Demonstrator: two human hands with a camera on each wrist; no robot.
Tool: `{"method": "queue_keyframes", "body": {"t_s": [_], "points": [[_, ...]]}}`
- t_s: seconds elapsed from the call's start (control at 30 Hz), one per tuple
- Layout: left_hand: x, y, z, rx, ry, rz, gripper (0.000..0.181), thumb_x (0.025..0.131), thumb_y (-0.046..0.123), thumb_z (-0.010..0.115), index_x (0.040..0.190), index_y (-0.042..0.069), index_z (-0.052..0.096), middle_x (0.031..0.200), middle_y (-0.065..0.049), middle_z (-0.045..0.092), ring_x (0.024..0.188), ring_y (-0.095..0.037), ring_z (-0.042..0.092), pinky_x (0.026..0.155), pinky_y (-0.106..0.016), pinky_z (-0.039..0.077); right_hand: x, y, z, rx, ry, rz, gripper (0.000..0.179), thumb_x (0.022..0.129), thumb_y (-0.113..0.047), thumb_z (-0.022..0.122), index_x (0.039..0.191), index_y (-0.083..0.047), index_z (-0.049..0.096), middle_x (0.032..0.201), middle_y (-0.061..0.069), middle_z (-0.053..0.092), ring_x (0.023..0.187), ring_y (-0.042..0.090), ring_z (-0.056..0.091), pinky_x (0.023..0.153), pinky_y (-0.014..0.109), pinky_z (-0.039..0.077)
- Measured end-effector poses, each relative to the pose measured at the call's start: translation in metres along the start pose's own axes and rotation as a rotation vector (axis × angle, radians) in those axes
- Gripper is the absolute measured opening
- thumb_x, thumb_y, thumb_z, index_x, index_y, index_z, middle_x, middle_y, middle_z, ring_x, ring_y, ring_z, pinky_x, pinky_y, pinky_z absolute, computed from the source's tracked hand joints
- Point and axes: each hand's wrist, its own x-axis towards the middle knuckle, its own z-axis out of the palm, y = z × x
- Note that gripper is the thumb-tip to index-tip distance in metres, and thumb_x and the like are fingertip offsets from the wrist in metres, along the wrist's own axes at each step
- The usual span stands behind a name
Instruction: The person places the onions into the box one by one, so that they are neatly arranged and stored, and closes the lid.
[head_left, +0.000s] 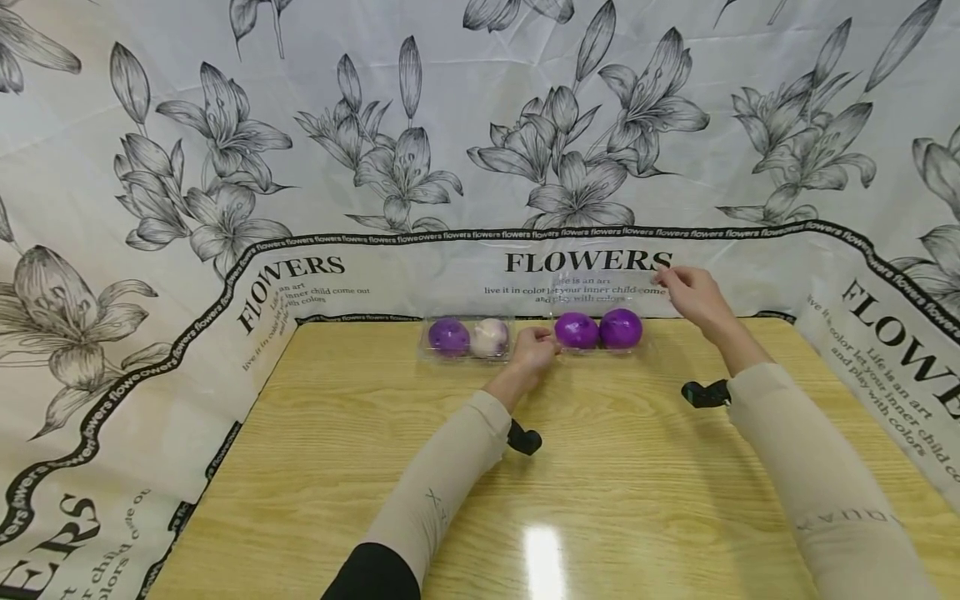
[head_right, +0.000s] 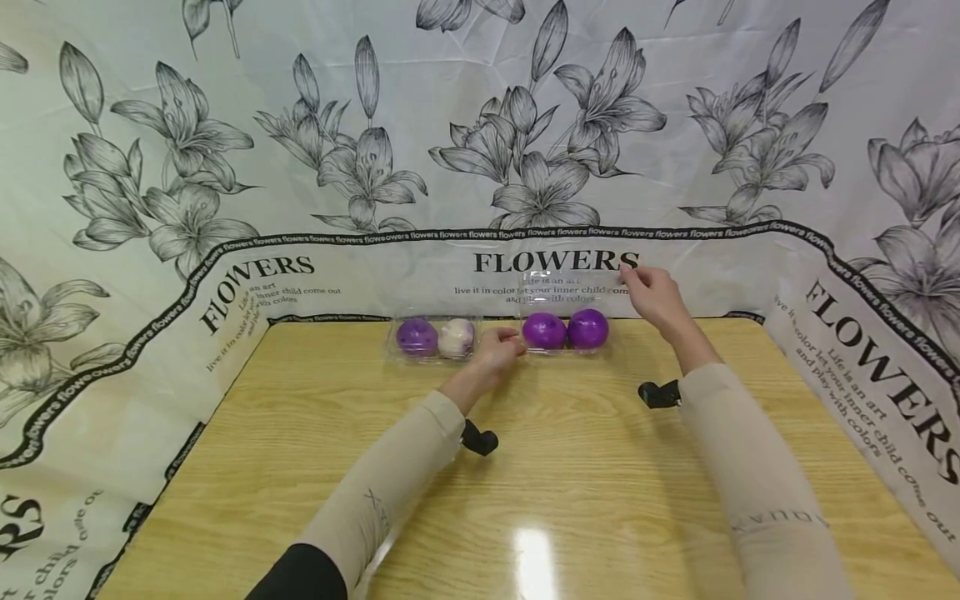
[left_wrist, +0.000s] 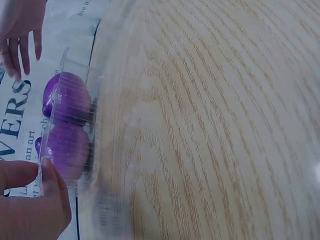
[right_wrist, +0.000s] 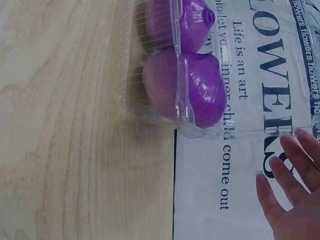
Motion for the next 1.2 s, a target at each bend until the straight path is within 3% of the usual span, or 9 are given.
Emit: {"method": "queue_keyframes", "body": {"t_s": [0.13, 0.3, 0.53, 0.77, 0.87, 1.03, 1.2], "points": [[-0.001, 0.001, 0.001, -0.013, -0.005, 0.0, 0.041, 0.093, -0.012, 0.058, 0.134, -0.012, 0.052, 0.112, -0.016, 0.061, 0.096, -0.02, 0.057, 0.095, -0.035, 0.057, -0.007, 0.004, -0.002, -0.036, -0.033, -0.019, 0.071, 0.109, -0.052, 0.028, 0.143, 0.007, 0.05, 0.148, 0.031, 0.044, 0.126, 0.046, 0.047, 0.099, 0.053, 0.048], [0.0, 0.001, 0.001, 0.001, -0.013, -0.009, 0.041, 0.094, -0.011, 0.057, 0.135, -0.011, 0.053, 0.115, -0.018, 0.062, 0.101, -0.023, 0.06, 0.099, -0.039, 0.056, -0.015, 0.011, -0.003, -0.044, -0.094, -0.04, 0.064, 0.111, -0.043, 0.033, 0.146, 0.009, 0.045, 0.146, 0.032, 0.046, 0.126, 0.043, 0.046, 0.099, 0.049, 0.048], [0.001, 0.002, 0.0, 0.041, -0.008, -0.01, 0.042, 0.093, -0.009, 0.057, 0.135, -0.011, 0.054, 0.117, -0.019, 0.063, 0.099, -0.024, 0.063, 0.091, -0.033, 0.058, -0.028, 0.019, 0.0, -0.045, -0.151, -0.062, 0.06, 0.112, -0.039, 0.036, 0.148, 0.009, 0.041, 0.147, 0.032, 0.045, 0.133, 0.046, 0.044, 0.108, 0.059, 0.045], [0.001, 0.003, -0.001, -0.007, -0.015, -0.043, 0.044, 0.094, -0.013, 0.052, 0.137, -0.01, 0.051, 0.122, -0.02, 0.058, 0.104, -0.03, 0.063, 0.102, -0.044, 0.056, -0.035, 0.027, 0.005, -0.058, -0.177, -0.092, 0.055, 0.112, -0.032, 0.04, 0.149, 0.009, 0.039, 0.145, 0.034, 0.046, 0.133, 0.049, 0.045, 0.106, 0.06, 0.047], [0.0, 0.004, -0.003, -0.028, -0.018, -0.056, 0.044, 0.095, -0.012, 0.05, 0.139, -0.011, 0.049, 0.12, -0.021, 0.059, 0.11, -0.036, 0.064, 0.103, -0.043, 0.056, -0.038, 0.029, 0.008, -0.063, -0.187, -0.094, 0.056, 0.112, -0.031, 0.041, 0.15, 0.01, 0.036, 0.146, 0.035, 0.044, 0.133, 0.052, 0.044, 0.107, 0.061, 0.047], [-0.006, 0.006, -0.007, 0.061, -0.045, -0.069, 0.04, 0.106, 0.007, 0.05, 0.143, -0.008, 0.046, 0.121, -0.021, 0.061, 0.115, -0.036, 0.065, 0.103, -0.042, 0.055, -0.042, 0.03, 0.012, -0.083, -0.2, -0.075, 0.058, 0.111, -0.032, 0.043, 0.152, 0.009, 0.033, 0.147, 0.037, 0.04, 0.134, 0.056, 0.041, 0.108, 0.063, 0.046], [-0.013, 0.006, -0.01, 0.172, -0.066, -0.057, 0.047, 0.112, 0.025, 0.039, 0.145, -0.007, 0.046, 0.133, -0.021, 0.058, 0.113, -0.032, 0.066, 0.103, -0.041, 0.055, -0.046, 0.031, 0.014, -0.114, -0.195, -0.071, 0.06, 0.111, -0.031, 0.045, 0.152, 0.011, 0.032, 0.147, 0.038, 0.04, 0.133, 0.057, 0.042, 0.108, 0.065, 0.045]]}}
